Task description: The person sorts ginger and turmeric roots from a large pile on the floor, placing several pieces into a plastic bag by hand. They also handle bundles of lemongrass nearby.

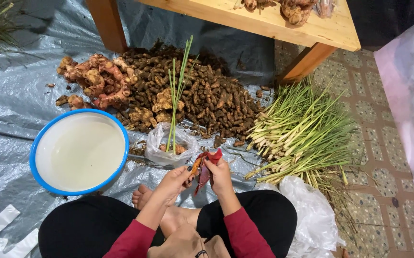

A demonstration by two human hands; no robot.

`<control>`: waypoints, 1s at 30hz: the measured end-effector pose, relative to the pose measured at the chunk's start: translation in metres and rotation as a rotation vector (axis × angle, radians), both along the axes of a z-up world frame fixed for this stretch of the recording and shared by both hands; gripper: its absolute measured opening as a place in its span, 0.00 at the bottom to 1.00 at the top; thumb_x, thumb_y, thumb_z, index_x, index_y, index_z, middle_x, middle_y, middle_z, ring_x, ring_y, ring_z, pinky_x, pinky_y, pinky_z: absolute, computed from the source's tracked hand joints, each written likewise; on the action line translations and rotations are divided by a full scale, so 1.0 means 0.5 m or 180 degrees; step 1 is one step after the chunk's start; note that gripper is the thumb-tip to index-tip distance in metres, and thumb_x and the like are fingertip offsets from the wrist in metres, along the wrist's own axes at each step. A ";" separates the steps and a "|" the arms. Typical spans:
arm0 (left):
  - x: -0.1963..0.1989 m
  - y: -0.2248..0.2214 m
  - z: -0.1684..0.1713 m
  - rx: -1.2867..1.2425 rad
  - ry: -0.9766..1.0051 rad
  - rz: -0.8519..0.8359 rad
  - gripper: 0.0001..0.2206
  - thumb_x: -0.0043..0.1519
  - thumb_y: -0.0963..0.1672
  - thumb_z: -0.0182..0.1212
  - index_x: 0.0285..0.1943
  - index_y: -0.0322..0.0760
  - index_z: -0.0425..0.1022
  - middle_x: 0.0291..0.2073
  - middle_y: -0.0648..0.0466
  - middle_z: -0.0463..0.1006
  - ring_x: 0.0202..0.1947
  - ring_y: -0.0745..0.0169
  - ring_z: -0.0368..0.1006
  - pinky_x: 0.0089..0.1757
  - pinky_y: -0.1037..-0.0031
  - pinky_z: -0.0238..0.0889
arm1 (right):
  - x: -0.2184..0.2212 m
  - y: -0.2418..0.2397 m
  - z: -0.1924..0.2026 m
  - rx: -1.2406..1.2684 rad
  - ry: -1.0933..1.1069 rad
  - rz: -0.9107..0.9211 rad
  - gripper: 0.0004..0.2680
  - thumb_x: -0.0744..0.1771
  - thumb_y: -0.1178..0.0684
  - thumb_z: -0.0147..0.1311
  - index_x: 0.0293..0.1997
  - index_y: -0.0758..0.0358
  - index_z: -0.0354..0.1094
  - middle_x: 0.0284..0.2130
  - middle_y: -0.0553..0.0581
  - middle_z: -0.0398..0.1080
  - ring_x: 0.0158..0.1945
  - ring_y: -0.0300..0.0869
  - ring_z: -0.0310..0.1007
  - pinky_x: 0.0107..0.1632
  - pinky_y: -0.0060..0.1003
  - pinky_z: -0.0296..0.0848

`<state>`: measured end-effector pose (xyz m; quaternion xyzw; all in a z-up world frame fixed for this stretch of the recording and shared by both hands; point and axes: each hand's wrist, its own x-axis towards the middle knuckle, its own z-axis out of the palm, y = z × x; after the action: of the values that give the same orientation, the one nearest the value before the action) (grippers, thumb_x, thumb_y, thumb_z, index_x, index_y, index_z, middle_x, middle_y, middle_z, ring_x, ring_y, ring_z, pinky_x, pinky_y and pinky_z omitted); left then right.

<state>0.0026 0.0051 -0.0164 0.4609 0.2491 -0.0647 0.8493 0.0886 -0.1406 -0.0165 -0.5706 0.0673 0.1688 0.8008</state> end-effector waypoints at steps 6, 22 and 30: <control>-0.010 0.008 0.023 0.0193 0.0036 0.0153 0.09 0.64 0.44 0.64 0.39 0.31 0.77 0.24 0.51 0.76 0.24 0.72 0.69 0.32 0.83 0.69 | 0.018 -0.012 0.006 0.0075 0.0050 -0.0257 0.10 0.66 0.60 0.59 0.53 0.63 0.71 0.36 0.54 0.75 0.37 0.38 0.76 0.43 0.31 0.74; -0.010 0.021 0.065 0.1255 0.0132 -0.0191 0.07 0.62 0.44 0.64 0.35 0.33 0.80 0.21 0.51 0.79 0.25 0.71 0.69 0.32 0.81 0.64 | 0.008 -0.005 0.018 -0.1297 -0.1360 0.1005 0.10 0.59 0.62 0.71 0.41 0.59 0.81 0.32 0.53 0.78 0.38 0.37 0.73 0.47 0.35 0.72; -0.043 -0.033 0.068 0.1284 -0.0572 0.0023 0.05 0.62 0.39 0.58 0.41 0.30 0.78 0.27 0.54 0.80 0.27 0.72 0.71 0.31 0.83 0.63 | -0.032 0.020 0.015 -0.1708 -0.0961 0.0090 0.06 0.66 0.56 0.58 0.35 0.69 0.74 0.23 0.52 0.73 0.26 0.36 0.65 0.32 0.30 0.67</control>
<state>-0.0191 -0.0116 0.0177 0.6245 0.1819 0.0308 0.7589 0.0726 -0.1306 -0.0089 -0.7813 -0.0183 0.0695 0.6200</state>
